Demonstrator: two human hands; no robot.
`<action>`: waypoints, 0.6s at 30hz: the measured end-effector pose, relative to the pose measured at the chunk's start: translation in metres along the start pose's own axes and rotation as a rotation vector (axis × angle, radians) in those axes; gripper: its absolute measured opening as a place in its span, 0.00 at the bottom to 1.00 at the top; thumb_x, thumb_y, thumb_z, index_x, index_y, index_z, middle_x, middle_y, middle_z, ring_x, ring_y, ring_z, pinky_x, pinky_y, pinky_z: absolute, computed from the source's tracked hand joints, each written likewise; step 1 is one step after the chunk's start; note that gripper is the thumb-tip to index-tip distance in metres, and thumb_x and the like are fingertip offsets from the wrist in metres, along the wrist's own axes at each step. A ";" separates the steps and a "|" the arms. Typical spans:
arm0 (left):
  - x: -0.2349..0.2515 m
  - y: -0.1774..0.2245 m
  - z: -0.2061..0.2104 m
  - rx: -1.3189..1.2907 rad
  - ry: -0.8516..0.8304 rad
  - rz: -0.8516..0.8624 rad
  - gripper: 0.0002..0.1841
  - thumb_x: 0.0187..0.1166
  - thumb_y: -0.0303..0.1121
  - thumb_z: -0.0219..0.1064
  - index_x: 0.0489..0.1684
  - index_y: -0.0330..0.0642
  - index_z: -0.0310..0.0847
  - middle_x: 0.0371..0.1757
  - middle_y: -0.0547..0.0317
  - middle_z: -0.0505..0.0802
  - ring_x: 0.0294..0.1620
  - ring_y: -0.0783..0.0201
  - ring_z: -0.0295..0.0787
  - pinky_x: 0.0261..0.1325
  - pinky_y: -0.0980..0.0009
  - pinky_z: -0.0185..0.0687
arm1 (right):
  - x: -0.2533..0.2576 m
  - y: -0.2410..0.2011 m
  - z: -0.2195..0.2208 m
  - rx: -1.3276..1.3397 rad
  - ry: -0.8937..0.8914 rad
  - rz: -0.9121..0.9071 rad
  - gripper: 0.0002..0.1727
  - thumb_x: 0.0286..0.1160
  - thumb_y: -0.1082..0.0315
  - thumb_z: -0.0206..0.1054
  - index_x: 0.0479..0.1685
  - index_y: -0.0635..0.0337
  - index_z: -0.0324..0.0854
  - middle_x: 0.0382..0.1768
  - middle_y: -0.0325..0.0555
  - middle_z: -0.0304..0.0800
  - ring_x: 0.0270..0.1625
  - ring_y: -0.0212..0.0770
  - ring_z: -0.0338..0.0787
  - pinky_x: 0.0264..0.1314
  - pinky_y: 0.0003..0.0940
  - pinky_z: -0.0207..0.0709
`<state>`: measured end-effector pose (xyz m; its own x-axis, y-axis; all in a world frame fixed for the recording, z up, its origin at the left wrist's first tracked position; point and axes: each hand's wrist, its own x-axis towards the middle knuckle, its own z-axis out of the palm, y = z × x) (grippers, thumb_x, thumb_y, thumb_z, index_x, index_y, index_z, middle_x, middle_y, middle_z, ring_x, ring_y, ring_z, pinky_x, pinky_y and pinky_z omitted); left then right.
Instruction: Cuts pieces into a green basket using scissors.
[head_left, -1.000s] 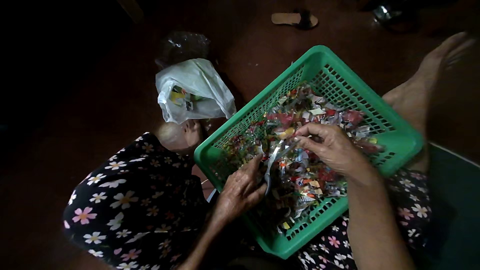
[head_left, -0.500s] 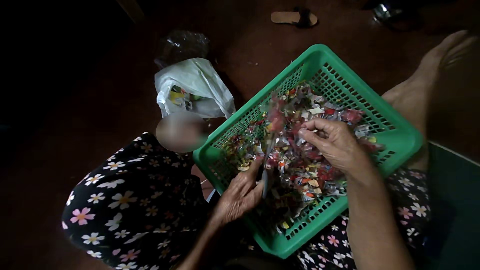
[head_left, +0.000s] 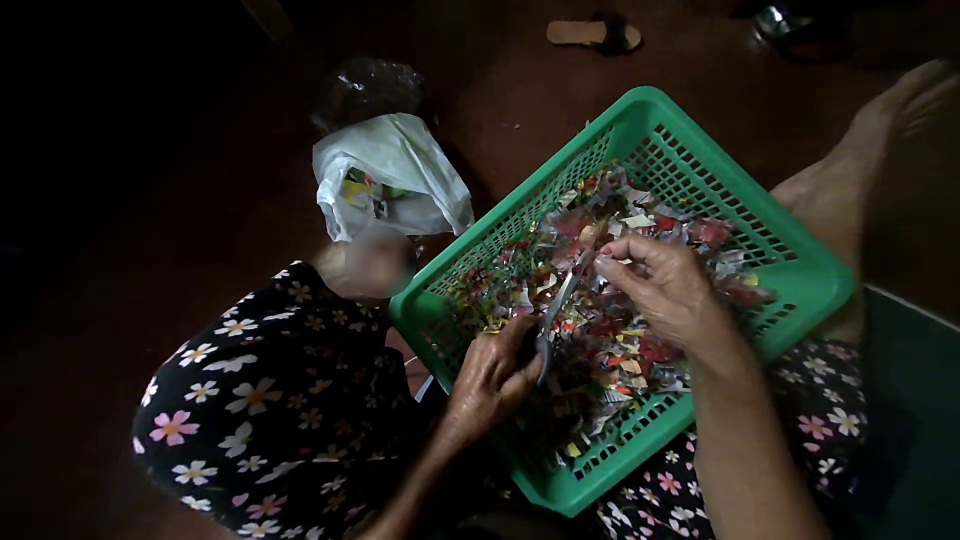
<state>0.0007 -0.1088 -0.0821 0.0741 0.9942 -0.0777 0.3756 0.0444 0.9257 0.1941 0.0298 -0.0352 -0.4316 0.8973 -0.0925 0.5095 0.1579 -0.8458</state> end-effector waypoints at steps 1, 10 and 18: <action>-0.001 0.001 0.001 -0.005 0.013 0.001 0.19 0.83 0.40 0.62 0.60 0.33 0.84 0.34 0.55 0.93 0.31 0.67 0.89 0.38 0.66 0.87 | 0.000 0.000 0.000 0.014 0.010 -0.013 0.05 0.82 0.68 0.67 0.45 0.58 0.86 0.27 0.36 0.86 0.21 0.25 0.79 0.25 0.20 0.75; 0.000 0.001 0.009 -0.451 -0.002 -0.086 0.14 0.79 0.33 0.65 0.53 0.31 0.84 0.32 0.63 0.92 0.28 0.74 0.88 0.34 0.76 0.87 | -0.001 -0.002 0.000 0.155 -0.178 -0.084 0.03 0.80 0.69 0.68 0.41 0.56 0.87 0.30 0.33 0.88 0.24 0.23 0.83 0.26 0.18 0.78; 0.000 0.007 -0.003 -0.461 0.079 -0.088 0.12 0.82 0.35 0.65 0.50 0.35 0.85 0.31 0.69 0.92 0.27 0.77 0.88 0.33 0.78 0.87 | -0.004 0.000 -0.004 0.016 -0.455 -0.039 0.02 0.76 0.70 0.72 0.38 0.57 0.89 0.28 0.37 0.90 0.27 0.27 0.87 0.32 0.24 0.84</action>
<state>0.0007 -0.1082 -0.0749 -0.0164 0.9883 -0.1514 -0.0730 0.1498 0.9860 0.1991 0.0283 -0.0326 -0.7354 0.6178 -0.2785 0.4760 0.1783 -0.8612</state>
